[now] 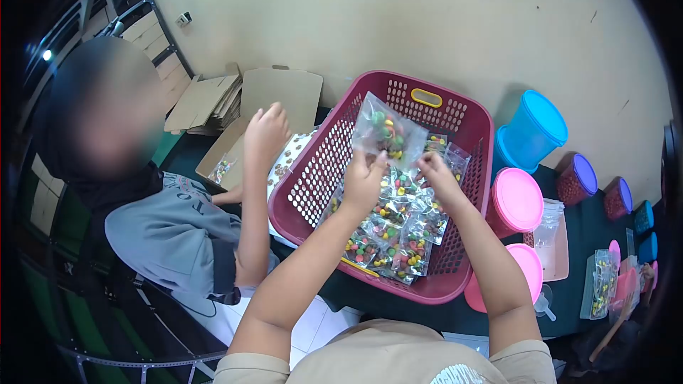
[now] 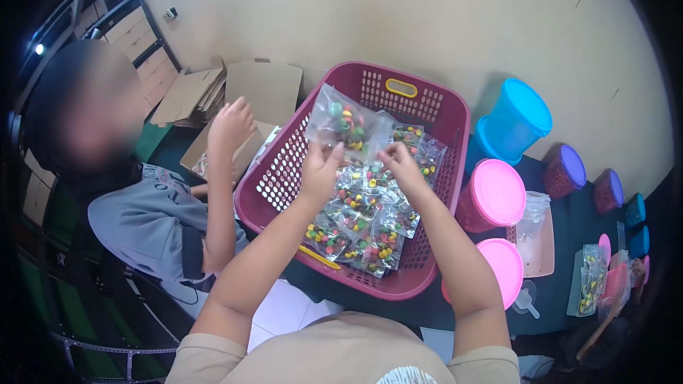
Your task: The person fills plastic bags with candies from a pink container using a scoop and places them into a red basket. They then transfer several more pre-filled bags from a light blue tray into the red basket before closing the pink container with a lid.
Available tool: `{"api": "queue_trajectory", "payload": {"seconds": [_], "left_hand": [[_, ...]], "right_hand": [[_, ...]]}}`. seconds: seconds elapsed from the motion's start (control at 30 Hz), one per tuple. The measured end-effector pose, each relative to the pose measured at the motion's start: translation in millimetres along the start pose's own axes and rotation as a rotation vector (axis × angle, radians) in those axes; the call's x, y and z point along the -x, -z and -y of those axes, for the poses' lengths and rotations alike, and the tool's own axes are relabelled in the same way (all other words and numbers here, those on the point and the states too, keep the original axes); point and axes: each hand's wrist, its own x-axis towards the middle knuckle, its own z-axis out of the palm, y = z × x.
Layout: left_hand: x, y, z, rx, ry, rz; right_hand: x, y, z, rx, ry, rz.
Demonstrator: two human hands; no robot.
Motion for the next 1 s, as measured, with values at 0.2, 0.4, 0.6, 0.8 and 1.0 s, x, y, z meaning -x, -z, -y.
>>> {"api": "queue_trajectory", "payload": {"seconds": [0.2, 0.4, 0.6, 0.8, 1.0], "left_hand": [[1.2, -2.4, -3.6, 0.054, 0.128, -0.062], [0.6, 4.2, 19.5, -0.089, -0.077, -0.134], [4.2, 7.2, 13.7, -0.258, 0.179, 0.136], [7.1, 9.0, 21.3, -0.274, 0.202, 0.130], [7.6, 10.4, 20.5, -0.280, 0.305, 0.185]], "right_hand": [[-2.6, 8.5, -5.5, -0.246, 0.065, -0.087], [6.4, 1.6, 7.0, -0.082, -0.009, 0.325], [4.5, 1.5, 0.1, 0.058, -0.007, 0.379], [4.7, -0.4, 1.7, 0.001, -0.081, 0.318], [3.7, 0.2, 6.6, -0.205, -0.097, 0.269]]}}
